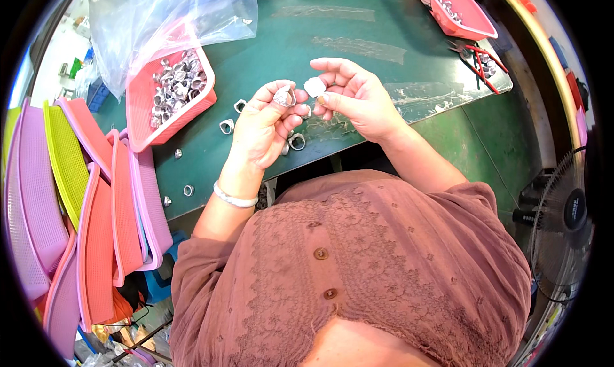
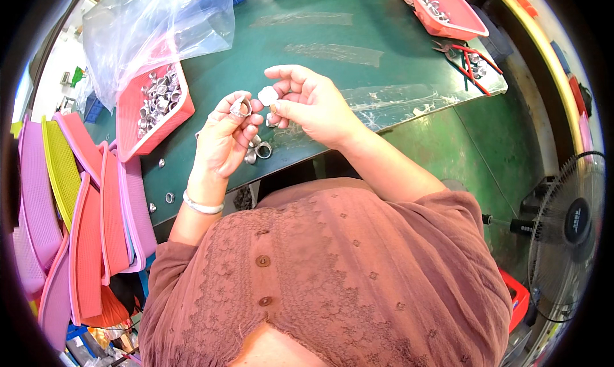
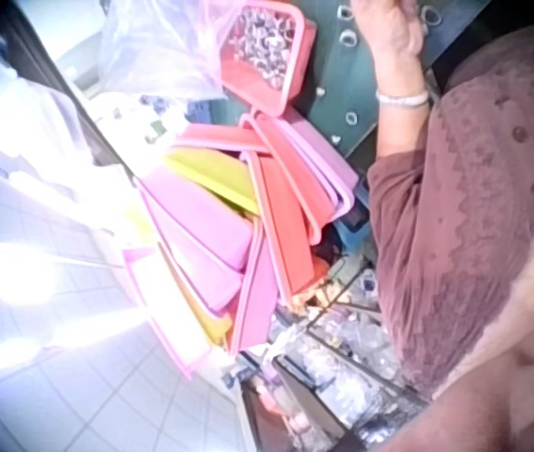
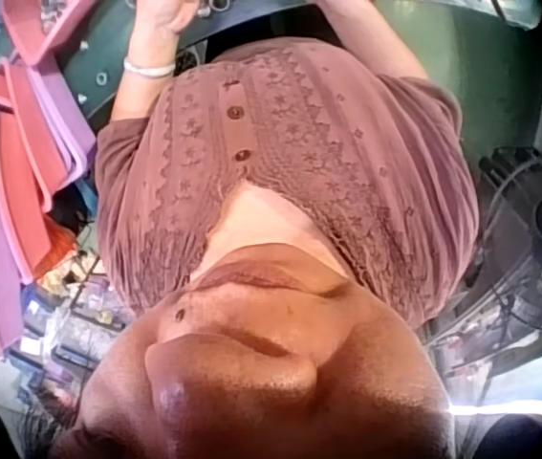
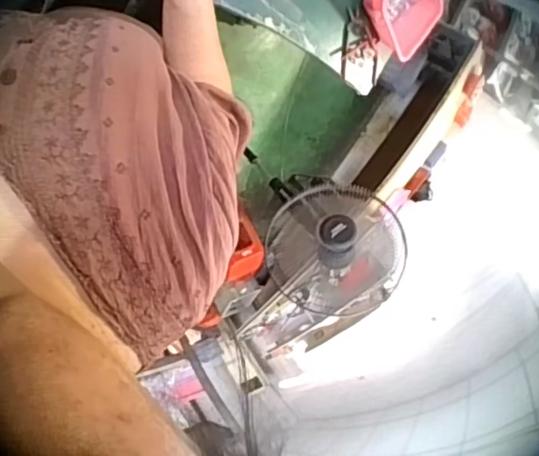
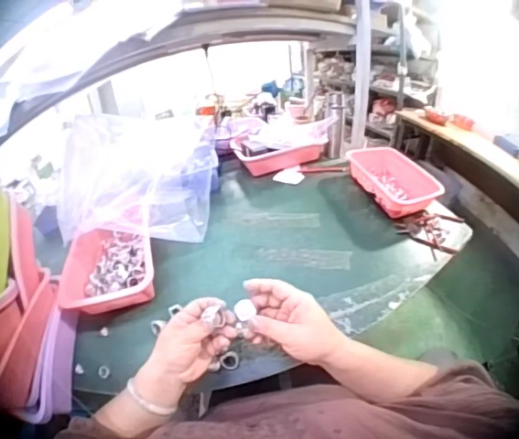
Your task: The person repeatedly picks up small silver metal rings and square caps from a green workbench, fits the caps onto the rings, and places the assembled units back on the table. The person handles the parts one at a time, turning them over to align the pieces before setting them down.
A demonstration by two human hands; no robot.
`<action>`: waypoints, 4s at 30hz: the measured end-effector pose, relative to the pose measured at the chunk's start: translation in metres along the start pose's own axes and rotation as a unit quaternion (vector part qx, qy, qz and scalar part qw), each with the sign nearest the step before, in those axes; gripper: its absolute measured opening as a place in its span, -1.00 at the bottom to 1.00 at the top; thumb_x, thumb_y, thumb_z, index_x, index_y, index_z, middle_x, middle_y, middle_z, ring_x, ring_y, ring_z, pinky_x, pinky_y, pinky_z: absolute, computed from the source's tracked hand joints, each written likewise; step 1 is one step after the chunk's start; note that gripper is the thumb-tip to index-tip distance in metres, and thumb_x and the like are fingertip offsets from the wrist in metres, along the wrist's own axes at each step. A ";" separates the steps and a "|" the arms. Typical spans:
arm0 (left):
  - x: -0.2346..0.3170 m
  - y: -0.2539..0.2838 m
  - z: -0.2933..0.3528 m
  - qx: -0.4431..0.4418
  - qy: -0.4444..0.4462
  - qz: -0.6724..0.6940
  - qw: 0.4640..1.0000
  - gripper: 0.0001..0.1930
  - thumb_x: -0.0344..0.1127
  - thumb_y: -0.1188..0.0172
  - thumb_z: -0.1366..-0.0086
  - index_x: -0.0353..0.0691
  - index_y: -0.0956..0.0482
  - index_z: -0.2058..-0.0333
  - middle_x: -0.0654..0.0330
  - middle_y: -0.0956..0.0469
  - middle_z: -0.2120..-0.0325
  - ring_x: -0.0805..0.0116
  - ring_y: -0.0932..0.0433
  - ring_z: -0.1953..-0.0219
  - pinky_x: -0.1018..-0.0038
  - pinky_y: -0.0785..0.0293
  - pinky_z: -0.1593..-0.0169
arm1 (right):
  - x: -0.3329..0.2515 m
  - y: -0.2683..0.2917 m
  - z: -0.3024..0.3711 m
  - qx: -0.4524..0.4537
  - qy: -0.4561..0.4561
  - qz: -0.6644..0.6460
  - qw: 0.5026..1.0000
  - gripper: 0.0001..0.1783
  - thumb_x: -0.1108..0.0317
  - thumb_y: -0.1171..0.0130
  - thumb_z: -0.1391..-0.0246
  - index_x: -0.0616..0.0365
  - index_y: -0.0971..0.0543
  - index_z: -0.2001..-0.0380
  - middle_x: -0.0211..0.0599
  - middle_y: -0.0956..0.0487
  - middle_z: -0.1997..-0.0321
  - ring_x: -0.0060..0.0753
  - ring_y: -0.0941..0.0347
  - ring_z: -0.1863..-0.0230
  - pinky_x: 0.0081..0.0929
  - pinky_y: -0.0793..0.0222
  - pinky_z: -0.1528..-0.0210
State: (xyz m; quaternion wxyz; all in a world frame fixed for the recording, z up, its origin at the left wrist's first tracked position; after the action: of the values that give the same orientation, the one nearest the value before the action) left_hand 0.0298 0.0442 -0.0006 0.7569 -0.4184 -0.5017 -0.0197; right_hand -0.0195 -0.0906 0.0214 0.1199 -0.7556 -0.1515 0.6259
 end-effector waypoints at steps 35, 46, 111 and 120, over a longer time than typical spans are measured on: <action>-0.001 -0.018 0.001 0.012 -0.033 -0.066 0.997 -0.83 -0.43 -0.07 -0.21 -0.30 -0.43 0.21 0.20 -0.51 0.40 0.49 -0.49 0.45 0.64 -0.44 0.39 | 0.010 0.004 0.000 -0.085 -0.094 -0.261 0.957 -0.39 0.63 0.03 0.28 0.33 -0.30 -0.01 -0.28 -0.41 0.41 -0.47 -0.28 0.56 -0.61 -0.22 0.50; -0.003 -0.025 0.005 0.006 -0.037 -0.094 0.995 -0.83 -0.42 -0.08 -0.21 -0.29 -0.44 0.22 0.24 -0.49 0.40 0.53 -0.46 0.45 0.67 -0.39 0.41 | 0.009 0.001 0.001 -0.101 -0.084 -0.245 0.961 -0.36 0.64 0.03 0.35 0.34 -0.31 0.00 -0.30 -0.41 0.45 -0.48 -0.28 0.56 -0.62 -0.22 0.50; -0.009 -0.010 0.016 0.004 -0.021 -0.113 0.993 -0.69 -0.40 -0.11 -0.19 -0.32 -0.39 0.09 0.26 -0.47 0.34 0.56 -0.44 0.42 0.67 -0.38 0.38 | -0.007 -0.011 0.005 -0.049 0.064 0.214 0.973 -0.38 0.61 -0.08 0.08 0.16 -0.22 -0.11 -0.41 -0.47 0.37 -0.68 -0.35 0.38 -0.70 -0.27 0.31; -0.016 -0.025 0.006 -0.033 0.027 -0.010 0.999 -0.72 -0.37 0.16 -0.31 -0.37 -0.29 0.06 0.12 -0.41 0.18 0.35 -0.42 0.14 0.45 -0.38 0.06 | -0.007 -0.019 0.007 0.001 0.190 0.504 0.843 -0.23 0.53 -0.27 0.27 0.10 -0.23 -0.11 -0.32 -0.49 0.41 -0.49 -0.40 0.44 -0.59 -0.38 0.40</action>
State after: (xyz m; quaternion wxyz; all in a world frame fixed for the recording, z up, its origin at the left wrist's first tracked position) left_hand 0.0064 0.0252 0.0033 0.7556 -0.4377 -0.4842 -0.0550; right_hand -0.0286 -0.0756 0.0334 -0.1848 -0.8320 0.2763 0.4442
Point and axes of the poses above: each hand's wrist, its own z-axis away from the middle knuckle, its own y-axis out of the back of the hand, x = y × z, the point moved 6 cm from there along -z, towards the middle knuckle
